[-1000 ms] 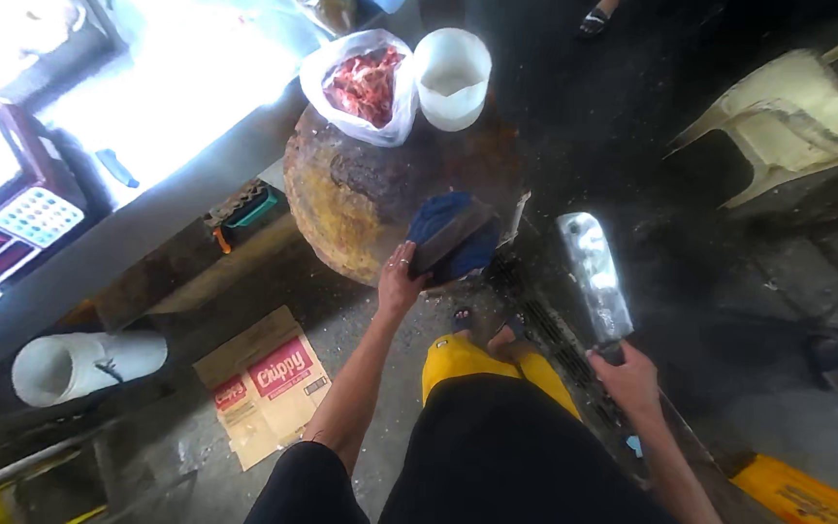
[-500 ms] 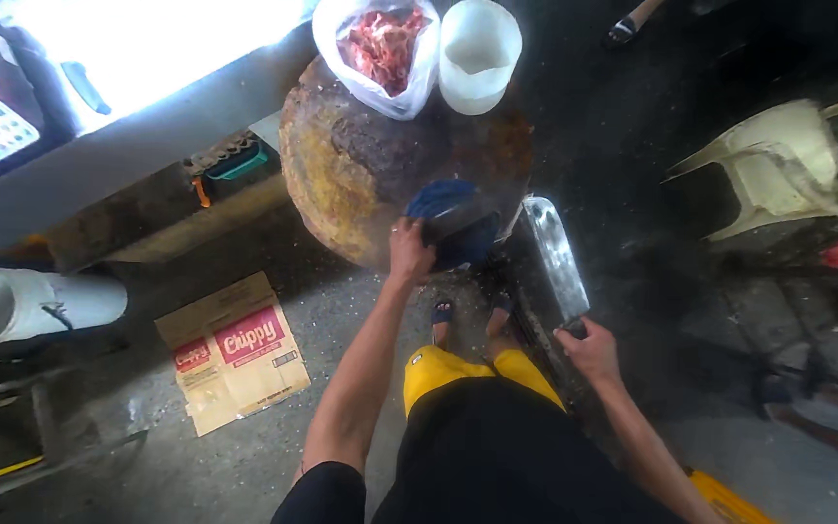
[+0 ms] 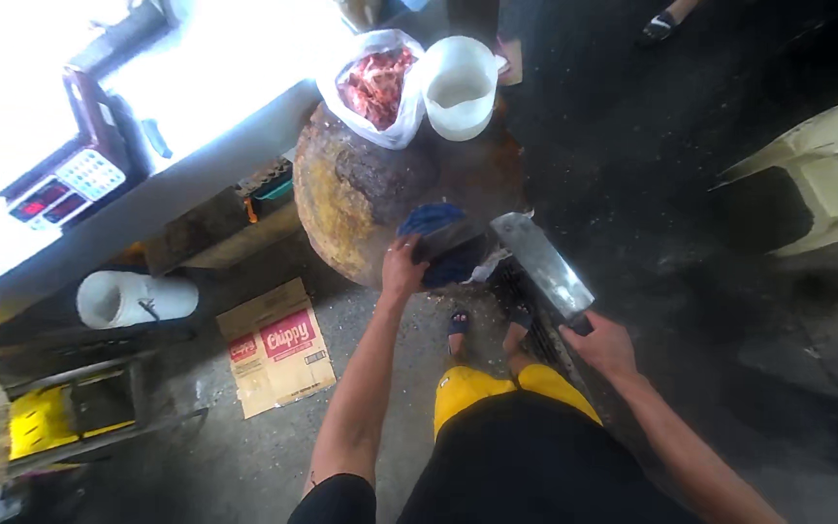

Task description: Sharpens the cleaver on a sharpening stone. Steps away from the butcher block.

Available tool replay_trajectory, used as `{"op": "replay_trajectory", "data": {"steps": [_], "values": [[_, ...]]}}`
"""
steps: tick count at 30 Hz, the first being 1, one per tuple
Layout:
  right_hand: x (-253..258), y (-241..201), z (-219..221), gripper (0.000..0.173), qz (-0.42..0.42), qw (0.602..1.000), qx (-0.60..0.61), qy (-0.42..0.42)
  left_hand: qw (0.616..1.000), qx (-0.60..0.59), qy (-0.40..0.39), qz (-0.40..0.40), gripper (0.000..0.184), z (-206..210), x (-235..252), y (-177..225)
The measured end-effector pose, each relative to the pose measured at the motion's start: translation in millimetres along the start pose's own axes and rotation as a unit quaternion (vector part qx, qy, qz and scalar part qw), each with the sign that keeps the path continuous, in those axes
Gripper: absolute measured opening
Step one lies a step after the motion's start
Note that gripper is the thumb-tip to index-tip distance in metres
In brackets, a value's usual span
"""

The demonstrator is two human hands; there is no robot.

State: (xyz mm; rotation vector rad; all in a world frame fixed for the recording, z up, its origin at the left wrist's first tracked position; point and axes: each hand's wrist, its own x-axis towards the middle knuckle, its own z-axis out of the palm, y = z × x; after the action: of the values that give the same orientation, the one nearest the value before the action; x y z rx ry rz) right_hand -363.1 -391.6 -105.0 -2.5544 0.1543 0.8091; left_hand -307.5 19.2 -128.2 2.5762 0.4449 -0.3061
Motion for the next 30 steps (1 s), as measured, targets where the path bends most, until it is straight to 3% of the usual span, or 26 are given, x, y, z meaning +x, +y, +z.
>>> {"op": "replay_trajectory", "data": {"steps": [3, 5, 10, 15, 19, 23, 27, 30], "values": [[19.0, -17.4, -14.0, 0.051, -0.045, 0.998, -0.034, -0.019, 0.998, -0.016, 0.046, -0.05, 0.089, 7.4, -19.1, 0.4], [28.6, -29.3, -22.3, 0.055, -0.07, 0.994, -0.065, -0.047, 0.993, -0.041, 0.071, -0.086, 0.094, 5.5, -32.3, -4.8], [47.7, -56.1, -29.0, 0.06, -0.114, 0.978, -0.136, -0.109, 0.974, -0.097, 0.171, -0.113, 0.062, 5.4, -78.3, 6.1], [53.7, -70.1, -14.7, 0.068, -0.122, 0.976, -0.143, -0.109, 0.985, -0.026, 0.156, 0.066, 0.053, 33.8, -95.2, 22.2], [50.6, -66.4, -2.5, 0.082, -0.147, 0.976, -0.141, -0.078, 0.98, 0.046, 0.067, 0.181, 0.059, 47.4, -68.1, 27.0], [42.2, -72.4, 14.6, 0.078, -0.149, 0.975, -0.155, -0.058, 0.954, 0.064, 0.063, 0.287, 0.063, 60.7, -28.7, 19.3], [32.2, -77.1, 23.2, 0.071, -0.108, 0.983, -0.149, -0.02, 0.939, 0.006, 0.139, 0.315, 0.056, 74.2, -17.5, 18.1], [27.6, -59.5, 3.3, 0.073, -0.072, 0.984, -0.163, 0.015, 0.938, -0.056, 0.119, 0.32, 0.055, 83.8, -9.8, 47.8]]}}
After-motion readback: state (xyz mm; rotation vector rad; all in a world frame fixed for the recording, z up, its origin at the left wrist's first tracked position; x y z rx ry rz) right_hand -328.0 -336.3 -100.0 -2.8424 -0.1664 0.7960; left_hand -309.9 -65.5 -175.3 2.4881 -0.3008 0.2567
